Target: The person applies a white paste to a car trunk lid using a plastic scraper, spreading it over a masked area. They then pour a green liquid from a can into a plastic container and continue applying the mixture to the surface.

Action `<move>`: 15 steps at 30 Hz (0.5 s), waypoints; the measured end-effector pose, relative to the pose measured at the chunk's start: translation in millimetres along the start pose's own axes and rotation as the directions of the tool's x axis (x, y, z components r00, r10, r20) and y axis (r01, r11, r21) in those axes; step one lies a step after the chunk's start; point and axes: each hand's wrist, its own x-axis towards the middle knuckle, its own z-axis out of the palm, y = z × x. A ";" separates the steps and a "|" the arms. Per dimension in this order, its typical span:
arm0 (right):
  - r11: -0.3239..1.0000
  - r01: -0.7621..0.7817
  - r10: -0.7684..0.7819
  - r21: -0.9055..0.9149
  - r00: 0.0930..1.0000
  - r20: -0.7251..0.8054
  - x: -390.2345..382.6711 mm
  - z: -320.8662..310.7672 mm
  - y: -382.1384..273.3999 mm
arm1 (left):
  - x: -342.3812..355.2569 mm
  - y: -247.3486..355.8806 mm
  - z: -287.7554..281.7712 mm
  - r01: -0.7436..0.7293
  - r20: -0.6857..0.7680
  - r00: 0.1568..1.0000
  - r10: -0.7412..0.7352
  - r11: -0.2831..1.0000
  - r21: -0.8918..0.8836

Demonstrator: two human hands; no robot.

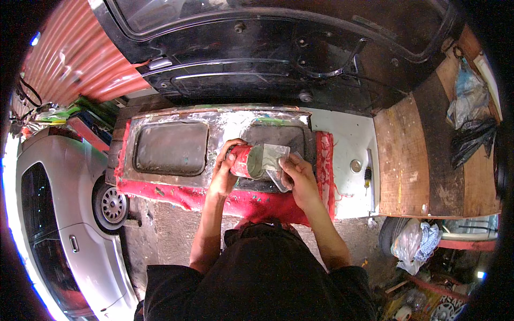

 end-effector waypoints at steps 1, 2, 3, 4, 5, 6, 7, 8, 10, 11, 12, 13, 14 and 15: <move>0.962 0.169 -0.175 -0.214 0.985 -0.008 0.4 -0.1 2.4 | 0.0 -0.9 3.9 0.006 -0.023 1.000 -0.006 1.000 0.011; 0.851 0.320 -0.342 -0.417 0.939 0.022 1.3 0.0 6.9 | 0.3 -3.1 8.0 0.022 -0.050 0.998 -0.022 1.000 -0.001; 0.676 0.439 -0.488 -0.592 0.868 0.088 1.6 0.6 9.7 | 0.7 -5.6 12.1 0.038 -0.078 0.996 -0.039 0.999 -0.013; 0.510 0.517 -0.556 -0.687 0.808 0.195 -1.2 4.9 4.7 | 0.4 -6.4 13.7 0.051 -0.108 0.993 -0.054 0.998 -0.025; 0.321 0.575 -0.597 -0.753 0.740 0.310 -7.2 11.7 -6.7 | -0.5 -4.3 15.8 0.089 -0.113 0.989 -0.096 0.994 -0.063; 0.118 0.612 -0.609 -0.782 0.666 0.430 -10.5 15.4 -12.7 | -1.7 -1.2 18.6 0.127 -0.117 0.983 -0.138 0.987 -0.101; 0.045 0.594 -0.589 -0.803 0.665 0.458 -13.6 13.4 -8.3 | -1.7 0.2 20.5 0.165 -0.115 0.977 -0.181 0.976 -0.139; 0.041 0.588 -0.581 -0.808 0.672 0.459 -15.1 10.9 -5.0 | -1.0 -0.2 20.6 0.165 -0.096 0.979 -0.180 0.976 -0.143; 0.035 0.578 -0.563 -0.815 0.685 0.462 -16.7 6.6 -0.9 | -0.1 -0.8 20.2 0.165 -0.061 0.983 -0.176 0.975 -0.150; 0.039 0.583 -0.564 -0.811 0.683 0.464 -17.7 5.9 -1.1 | -0.3 -0.7 20.4 0.174 -0.070 0.979 -0.189 0.968 -0.179; 0.044 0.588 -0.566 -0.808 0.681 0.465 -18.7 5.6 -1.7 | -0.9 -0.5 21.1 0.183 -0.079 0.976 -0.203 0.961 -0.209; 0.048 0.594 -0.567 -0.803 0.678 0.468 -19.2 5.4 -2.8 | -1.5 0.4 21.5 0.188 -0.089 0.973 -0.214 0.953 -0.238; 0.037 0.602 -0.574 -0.798 0.666 0.476 -18.8 4.1 -3.1 | -1.5 0.5 20.7 0.190 -0.082 0.973 -0.217 0.948 -0.256; 0.026 0.609 -0.581 -0.793 0.654 0.484 -18.0 1.9 -3.0 | -1.5 0.2 19.6 0.192 -0.076 0.973 -0.220 0.943 -0.273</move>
